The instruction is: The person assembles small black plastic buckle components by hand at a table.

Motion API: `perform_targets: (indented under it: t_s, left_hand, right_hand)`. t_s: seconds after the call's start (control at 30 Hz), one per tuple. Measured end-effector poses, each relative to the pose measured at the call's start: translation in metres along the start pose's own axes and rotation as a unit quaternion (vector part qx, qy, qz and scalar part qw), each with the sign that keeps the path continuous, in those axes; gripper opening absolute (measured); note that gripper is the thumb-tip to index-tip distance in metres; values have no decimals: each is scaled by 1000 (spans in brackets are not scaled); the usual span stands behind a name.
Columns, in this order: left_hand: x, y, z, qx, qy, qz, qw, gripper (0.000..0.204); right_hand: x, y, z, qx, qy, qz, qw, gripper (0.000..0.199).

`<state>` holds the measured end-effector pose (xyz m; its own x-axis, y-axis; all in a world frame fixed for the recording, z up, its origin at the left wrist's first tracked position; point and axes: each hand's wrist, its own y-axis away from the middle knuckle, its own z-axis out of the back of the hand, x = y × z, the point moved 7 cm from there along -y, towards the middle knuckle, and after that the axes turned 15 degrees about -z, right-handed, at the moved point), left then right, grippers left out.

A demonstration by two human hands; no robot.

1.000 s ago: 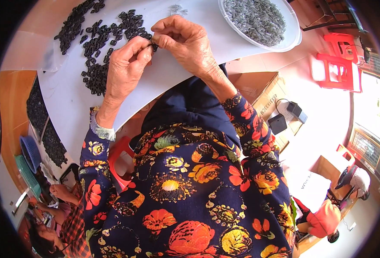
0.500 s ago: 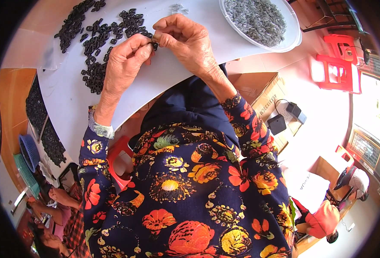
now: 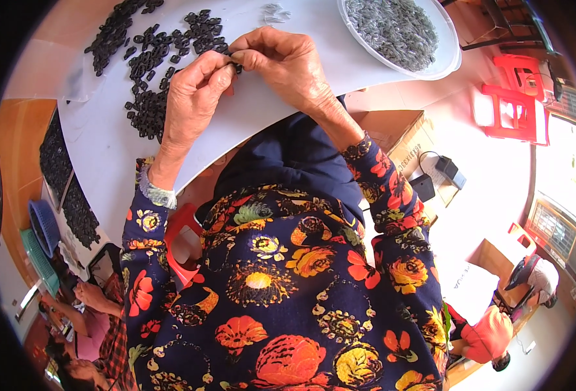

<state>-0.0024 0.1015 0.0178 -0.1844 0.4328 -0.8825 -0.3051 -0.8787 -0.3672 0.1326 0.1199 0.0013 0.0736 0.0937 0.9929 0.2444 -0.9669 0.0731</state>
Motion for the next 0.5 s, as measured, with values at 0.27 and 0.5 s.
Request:
perform_targets:
  t_s: [0.27,0.5]
  left_hand:
    - [-5,-2,-2,12,-6,-21,1000,8]
    - [-5,0,-1,6,-10,-47,999,6]
  right_hand:
    - [0,-2,1,10,67,9,998,17]
    - [12,-2,0,8,155,-4,988,18]
